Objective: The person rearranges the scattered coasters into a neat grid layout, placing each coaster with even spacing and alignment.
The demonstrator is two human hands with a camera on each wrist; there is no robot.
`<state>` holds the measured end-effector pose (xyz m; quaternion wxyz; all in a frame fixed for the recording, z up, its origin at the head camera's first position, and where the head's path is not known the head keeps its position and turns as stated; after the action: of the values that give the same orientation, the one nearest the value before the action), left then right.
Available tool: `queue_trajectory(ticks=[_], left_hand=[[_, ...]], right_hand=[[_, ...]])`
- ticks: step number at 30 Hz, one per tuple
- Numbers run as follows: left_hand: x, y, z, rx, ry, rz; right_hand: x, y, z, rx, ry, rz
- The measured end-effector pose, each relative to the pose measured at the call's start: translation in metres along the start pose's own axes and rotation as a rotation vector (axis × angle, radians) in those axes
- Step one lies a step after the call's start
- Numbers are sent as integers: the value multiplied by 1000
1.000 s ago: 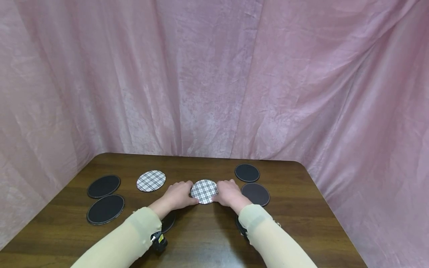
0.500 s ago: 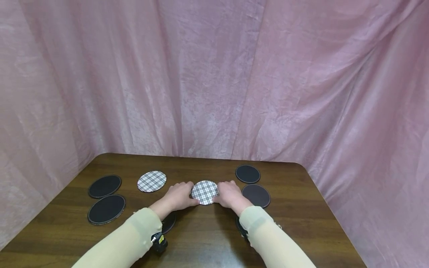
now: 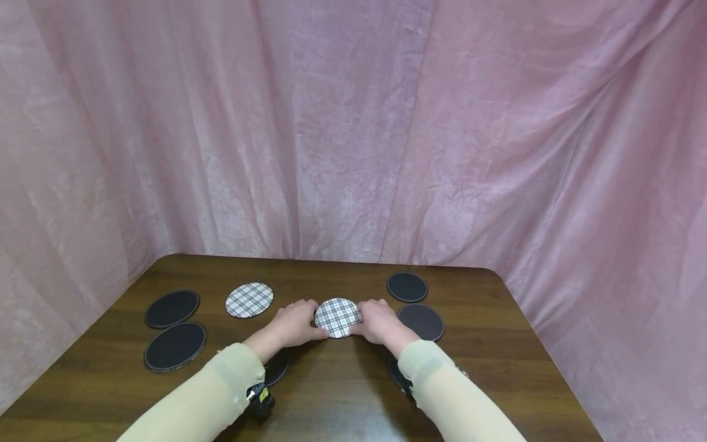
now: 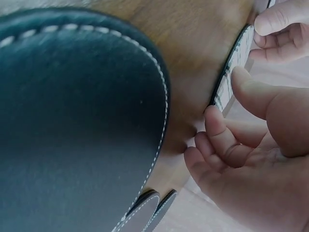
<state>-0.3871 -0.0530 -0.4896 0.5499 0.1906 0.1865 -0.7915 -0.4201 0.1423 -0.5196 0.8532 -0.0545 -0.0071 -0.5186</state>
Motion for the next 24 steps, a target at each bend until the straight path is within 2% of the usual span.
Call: queue_trajectory(ticks=[1,3,5,6,8,10,14,24], left_hand=[[4,-1,-2,-5,17,-7],[-4,6,7,-4,43,5],[-15,15,19,3,64,23],[-17,18,22,0,61,20],[-33,31,35,11,60,43],[-34,33,36,2,49,38],[-34,38,36,-10,42,27],[-44,48,39,-43,77,-19]], right_hand=[[-7,-5,-10,-7,-6,4],[-10,-5,-12,-13,-39,9],[4,6,9,-4,-67,6],[14,14,24,1,-84,-1],[36,32,55,9,-106,-16],[57,49,86,31,-106,-58],[65,61,96,8,-67,-66],[57,83,101,-62,-29,-84]])
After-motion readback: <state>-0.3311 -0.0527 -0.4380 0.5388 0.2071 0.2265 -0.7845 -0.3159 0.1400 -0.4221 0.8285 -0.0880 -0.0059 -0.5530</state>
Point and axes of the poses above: each hand's wrist, its own y-axis away from the middle knuckle, its own z-axis out of the back of the hand, x = y × z, the point moved 8 cm from there along -y, towards the middle knuckle, and after that the axes turned 13 degrees about y, right-handed, at the moved point
